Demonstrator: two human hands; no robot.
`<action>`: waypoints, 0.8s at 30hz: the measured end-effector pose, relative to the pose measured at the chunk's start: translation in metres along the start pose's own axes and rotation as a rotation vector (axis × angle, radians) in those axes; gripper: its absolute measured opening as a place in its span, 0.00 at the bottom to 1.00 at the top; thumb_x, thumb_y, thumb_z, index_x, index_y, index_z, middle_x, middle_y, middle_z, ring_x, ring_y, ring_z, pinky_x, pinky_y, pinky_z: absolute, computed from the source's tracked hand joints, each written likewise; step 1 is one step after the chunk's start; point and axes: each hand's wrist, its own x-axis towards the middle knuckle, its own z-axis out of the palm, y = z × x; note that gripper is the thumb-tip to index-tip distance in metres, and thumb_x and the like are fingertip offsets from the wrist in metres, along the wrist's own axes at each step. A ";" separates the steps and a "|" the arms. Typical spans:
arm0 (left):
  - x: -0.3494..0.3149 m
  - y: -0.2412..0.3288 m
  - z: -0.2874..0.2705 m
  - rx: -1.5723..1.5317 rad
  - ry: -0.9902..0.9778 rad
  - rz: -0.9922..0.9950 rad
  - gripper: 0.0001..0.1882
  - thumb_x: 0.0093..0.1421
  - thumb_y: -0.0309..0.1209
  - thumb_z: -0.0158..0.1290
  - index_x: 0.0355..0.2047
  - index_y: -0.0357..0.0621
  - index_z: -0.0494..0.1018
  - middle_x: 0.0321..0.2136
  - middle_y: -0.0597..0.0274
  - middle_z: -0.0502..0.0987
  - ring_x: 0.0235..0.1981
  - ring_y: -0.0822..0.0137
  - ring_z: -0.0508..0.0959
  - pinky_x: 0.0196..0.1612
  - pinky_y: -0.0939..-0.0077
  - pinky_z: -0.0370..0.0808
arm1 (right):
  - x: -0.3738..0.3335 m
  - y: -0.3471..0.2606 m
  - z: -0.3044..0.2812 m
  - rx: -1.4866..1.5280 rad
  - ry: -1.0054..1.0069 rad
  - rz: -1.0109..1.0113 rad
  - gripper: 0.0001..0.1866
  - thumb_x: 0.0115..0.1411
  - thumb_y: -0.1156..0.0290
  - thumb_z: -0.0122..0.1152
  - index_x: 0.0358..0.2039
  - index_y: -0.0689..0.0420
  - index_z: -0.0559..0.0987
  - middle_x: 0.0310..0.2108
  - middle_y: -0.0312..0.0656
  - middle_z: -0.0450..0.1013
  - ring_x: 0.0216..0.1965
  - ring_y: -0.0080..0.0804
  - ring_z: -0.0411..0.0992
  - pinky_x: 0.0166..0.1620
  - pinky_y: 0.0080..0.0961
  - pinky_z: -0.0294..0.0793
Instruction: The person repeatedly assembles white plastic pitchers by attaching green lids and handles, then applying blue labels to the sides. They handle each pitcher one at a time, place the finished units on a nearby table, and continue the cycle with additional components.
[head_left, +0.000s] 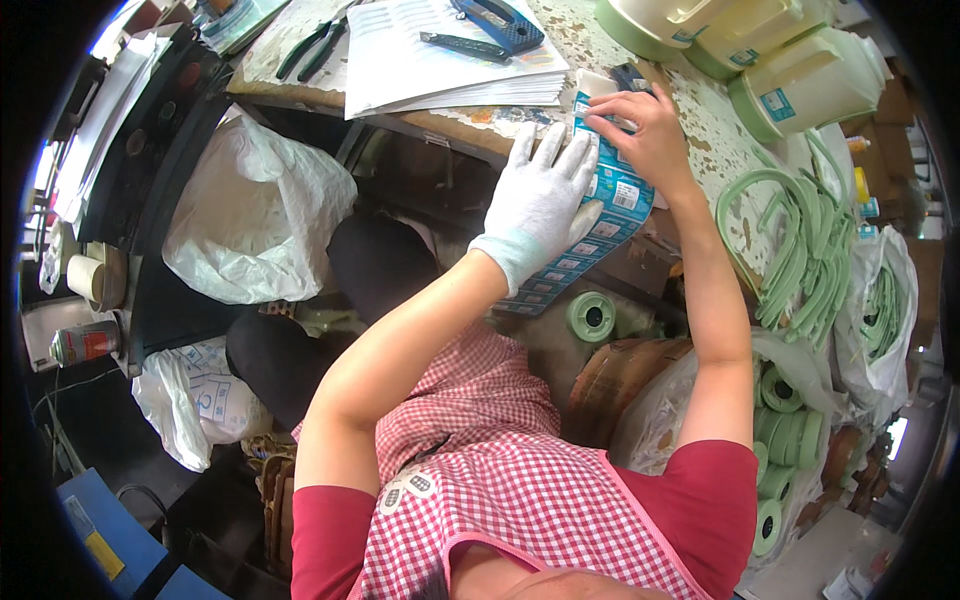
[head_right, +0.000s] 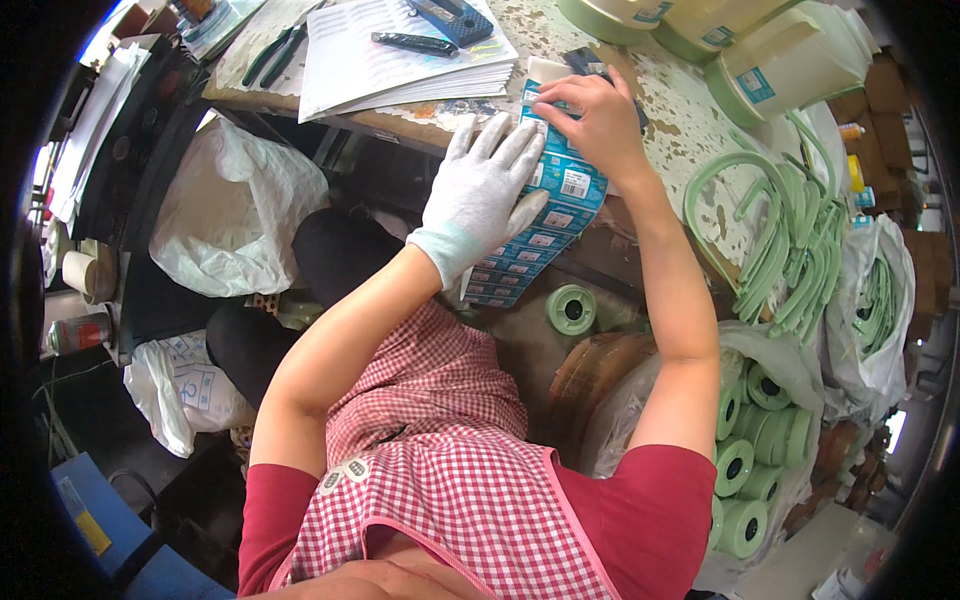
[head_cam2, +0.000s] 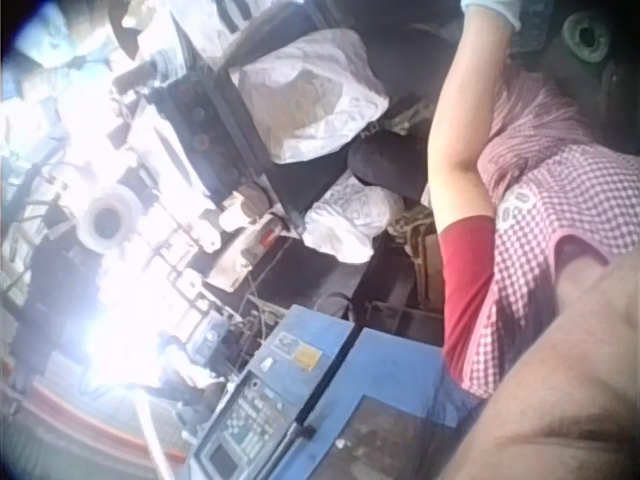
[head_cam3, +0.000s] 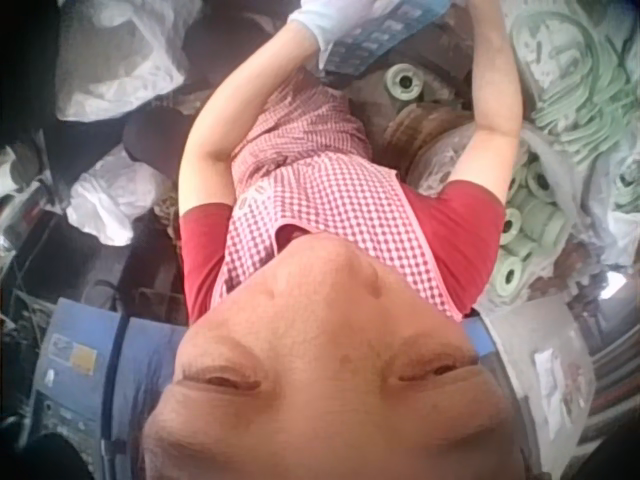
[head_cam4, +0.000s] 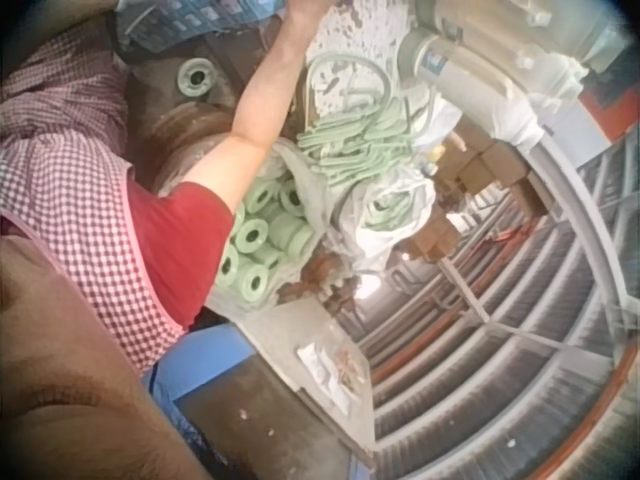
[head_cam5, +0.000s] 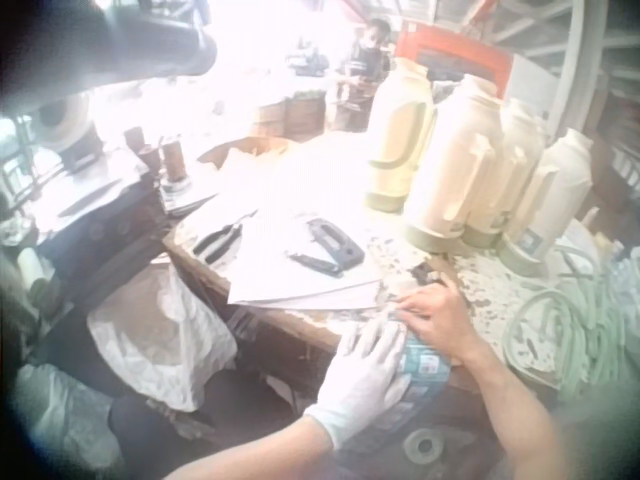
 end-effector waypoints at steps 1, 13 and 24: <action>-0.003 0.000 -0.001 0.005 0.011 -0.001 0.34 0.68 0.50 0.52 0.65 0.39 0.71 0.66 0.50 0.70 0.70 0.49 0.64 0.75 0.44 0.52 | 0.003 0.001 0.000 -0.007 0.053 -0.063 0.11 0.63 0.61 0.71 0.43 0.49 0.90 0.46 0.35 0.85 0.51 0.33 0.79 0.70 0.47 0.60; -0.045 -0.004 -0.075 -1.095 0.193 -0.283 0.22 0.74 0.40 0.49 0.58 0.34 0.74 0.53 0.49 0.80 0.55 0.62 0.79 0.61 0.63 0.72 | 0.007 -0.133 -0.046 -0.264 0.627 -0.245 0.13 0.57 0.64 0.75 0.43 0.48 0.88 0.49 0.33 0.83 0.53 0.35 0.77 0.71 0.49 0.58; -0.284 -0.005 -0.182 -1.141 0.786 -0.977 0.15 0.75 0.33 0.53 0.53 0.35 0.81 0.44 0.66 0.85 0.44 0.79 0.79 0.50 0.81 0.76 | 0.001 -0.361 0.075 1.437 -0.578 0.117 0.16 0.60 0.68 0.76 0.45 0.59 0.81 0.63 0.45 0.70 0.63 0.32 0.68 0.65 0.34 0.66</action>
